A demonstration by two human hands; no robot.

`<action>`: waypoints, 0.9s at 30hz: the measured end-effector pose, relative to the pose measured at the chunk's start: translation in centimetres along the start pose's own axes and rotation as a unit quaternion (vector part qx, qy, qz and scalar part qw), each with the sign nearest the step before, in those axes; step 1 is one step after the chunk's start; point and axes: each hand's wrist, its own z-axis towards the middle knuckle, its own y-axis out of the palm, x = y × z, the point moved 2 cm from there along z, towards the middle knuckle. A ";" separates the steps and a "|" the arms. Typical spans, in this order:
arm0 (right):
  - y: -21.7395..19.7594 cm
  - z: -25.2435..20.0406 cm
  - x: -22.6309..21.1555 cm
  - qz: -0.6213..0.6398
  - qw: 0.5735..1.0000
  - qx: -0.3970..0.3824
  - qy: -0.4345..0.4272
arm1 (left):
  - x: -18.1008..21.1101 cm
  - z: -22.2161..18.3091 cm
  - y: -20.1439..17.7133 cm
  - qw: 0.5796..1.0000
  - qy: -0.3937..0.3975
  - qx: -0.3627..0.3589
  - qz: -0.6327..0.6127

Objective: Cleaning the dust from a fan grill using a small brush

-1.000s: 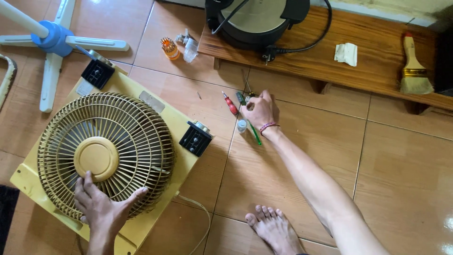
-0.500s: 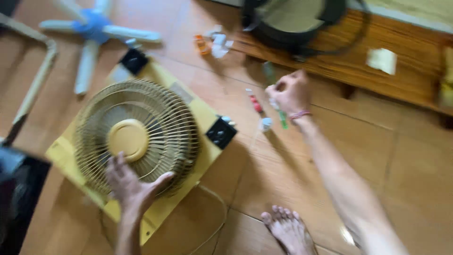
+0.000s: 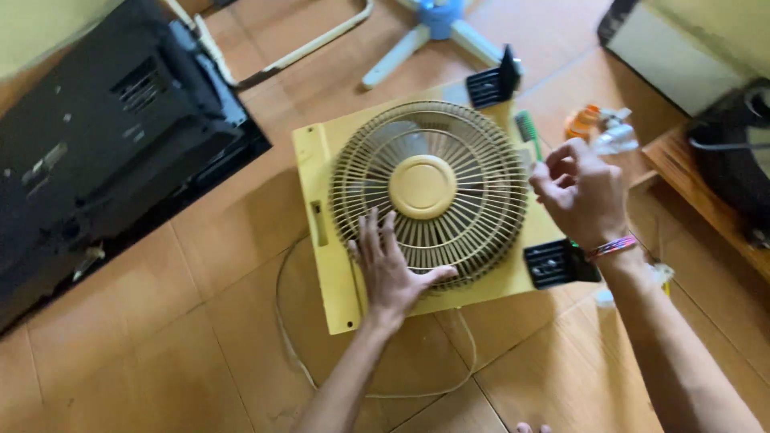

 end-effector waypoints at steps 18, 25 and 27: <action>13.3 -4.5 -8.9 -0.137 0.957 -0.194 -0.168 | -1.4 0.0 0.9 0.999 -0.028 0.031 0.028; 13.9 -8.5 -9.8 -0.081 0.983 -0.119 -0.115 | -3.9 -0.3 -0.3 0.999 0.025 0.022 -0.039; 15.0 -7.8 -8.9 -0.093 0.977 -0.080 -0.172 | -3.0 -0.2 -0.7 0.998 0.013 0.036 -0.039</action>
